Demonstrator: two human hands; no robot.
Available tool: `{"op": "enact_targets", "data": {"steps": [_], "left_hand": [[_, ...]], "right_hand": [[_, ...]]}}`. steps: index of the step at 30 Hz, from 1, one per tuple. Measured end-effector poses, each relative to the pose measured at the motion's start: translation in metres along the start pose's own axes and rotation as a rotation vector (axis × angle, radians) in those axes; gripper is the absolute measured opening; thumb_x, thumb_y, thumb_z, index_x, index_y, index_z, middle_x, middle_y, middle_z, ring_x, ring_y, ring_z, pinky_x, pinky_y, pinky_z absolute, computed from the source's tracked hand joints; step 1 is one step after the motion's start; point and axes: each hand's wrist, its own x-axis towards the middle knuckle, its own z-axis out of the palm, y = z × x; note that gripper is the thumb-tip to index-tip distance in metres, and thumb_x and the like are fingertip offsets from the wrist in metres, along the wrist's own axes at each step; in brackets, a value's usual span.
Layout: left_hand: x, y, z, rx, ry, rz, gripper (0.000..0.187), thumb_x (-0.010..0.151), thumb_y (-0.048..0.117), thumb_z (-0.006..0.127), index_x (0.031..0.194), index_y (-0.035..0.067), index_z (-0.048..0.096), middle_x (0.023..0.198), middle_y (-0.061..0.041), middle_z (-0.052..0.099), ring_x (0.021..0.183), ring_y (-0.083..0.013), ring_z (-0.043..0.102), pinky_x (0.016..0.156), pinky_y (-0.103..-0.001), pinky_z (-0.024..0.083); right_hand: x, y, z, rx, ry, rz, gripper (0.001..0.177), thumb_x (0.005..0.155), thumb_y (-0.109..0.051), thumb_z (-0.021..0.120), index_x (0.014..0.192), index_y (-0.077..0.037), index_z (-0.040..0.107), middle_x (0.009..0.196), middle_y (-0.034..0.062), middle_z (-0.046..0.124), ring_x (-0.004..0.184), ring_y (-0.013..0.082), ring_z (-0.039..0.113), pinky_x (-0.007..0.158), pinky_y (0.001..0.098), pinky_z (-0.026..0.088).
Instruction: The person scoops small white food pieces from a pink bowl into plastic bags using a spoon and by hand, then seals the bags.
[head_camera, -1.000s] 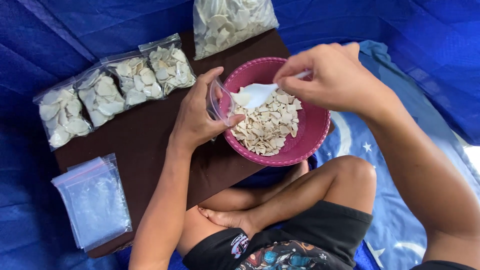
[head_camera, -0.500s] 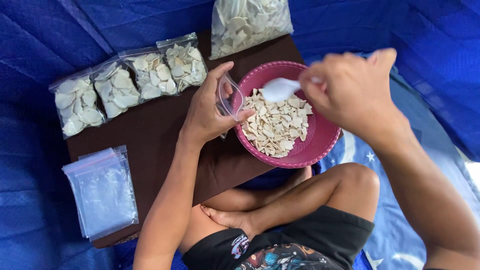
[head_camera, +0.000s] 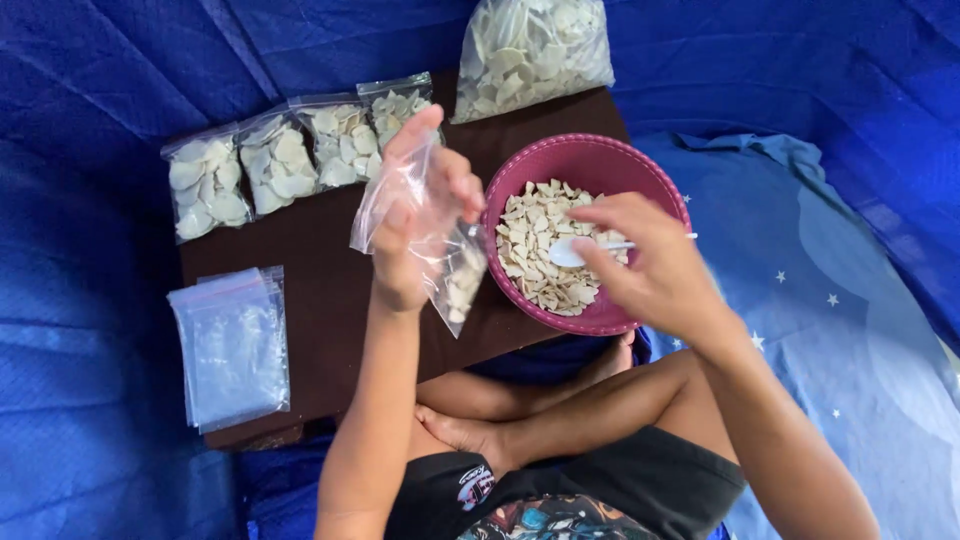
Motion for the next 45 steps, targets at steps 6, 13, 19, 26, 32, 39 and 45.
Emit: {"op": "enact_targets", "data": {"steps": [6,13,19,26,32,39,45], "left_hand": [[0.003,0.007,0.04,-0.052,-0.032,-0.034,0.098,0.094,0.069,0.047,0.16,0.0,0.025,0.11,-0.016,0.066,0.102,-0.0164,0.065,0.094,-0.028,0.055],[-0.047,-0.004,0.035,0.377,0.068,-0.322,0.084,0.089,0.048,0.072,0.153,0.005,0.041,0.12,-0.008,0.058,0.106,-0.0153,0.059,0.088,-0.031,0.058],[-0.061,-0.028,0.04,0.61,0.078,-0.342,0.033,0.086,0.016,0.082,0.117,0.006,0.074,0.105,-0.006,0.071,0.099,-0.0126,0.069,0.088,-0.028,0.059],[-0.04,-0.046,0.07,0.55,0.06,-0.345,0.028,0.084,0.014,0.084,0.11,0.008,0.077,0.098,-0.005,0.07,0.097,-0.0114,0.066,0.09,-0.033,0.057],[-0.022,-0.062,0.085,0.429,0.014,-0.41,0.029,0.092,0.005,0.07,0.121,0.007,0.07,0.101,-0.003,0.072,0.092,-0.008,0.063,0.082,-0.029,0.06],[-0.021,-0.062,0.082,0.439,0.054,-0.414,0.036,0.09,0.005,0.073,0.126,0.004,0.069,0.101,-0.01,0.073,0.091,-0.0107,0.065,0.079,-0.032,0.061],[-0.022,-0.061,0.075,0.495,0.031,-0.431,0.032,0.09,0.005,0.071,0.122,0.003,0.07,0.104,-0.012,0.069,0.093,-0.0125,0.064,0.077,-0.032,0.06]], "right_hand": [[0.003,-0.029,0.048,0.752,-0.193,0.286,0.023,0.096,-0.006,0.068,0.117,0.003,0.068,0.087,0.0122,0.076,0.083,0.0167,0.073,0.076,0.0303,0.059],[-0.013,-0.01,0.062,0.878,0.401,0.396,0.013,0.097,-0.004,0.07,0.106,0.004,0.07,0.086,0.0116,0.069,0.077,0.0163,0.069,0.069,0.0346,0.066],[-0.03,-0.006,0.062,0.752,0.384,0.325,0.029,0.09,0.001,0.075,0.117,0.002,0.066,0.101,0.0108,0.072,0.092,0.014,0.068,0.081,0.0302,0.061],[-0.039,0.014,0.049,0.605,0.48,0.229,0.019,0.09,-0.003,0.078,0.109,-0.001,0.072,0.092,0.008,0.071,0.082,0.0119,0.067,0.071,0.0241,0.057],[-0.038,0.026,0.036,0.518,0.572,0.232,0.016,0.094,-0.004,0.074,0.109,-0.002,0.071,0.085,0.0075,0.07,0.079,0.0102,0.064,0.068,0.0247,0.056],[-0.033,0.032,0.038,0.539,0.506,0.264,0.021,0.089,-0.007,0.08,0.108,-0.003,0.072,0.081,0.0049,0.072,0.075,0.0081,0.065,0.067,0.0241,0.057],[-0.035,0.04,0.039,0.534,0.544,0.269,0.01,0.099,-0.006,0.064,0.105,-0.001,0.071,0.081,0.0106,0.071,0.068,0.0126,0.069,0.061,0.0266,0.06]]}}
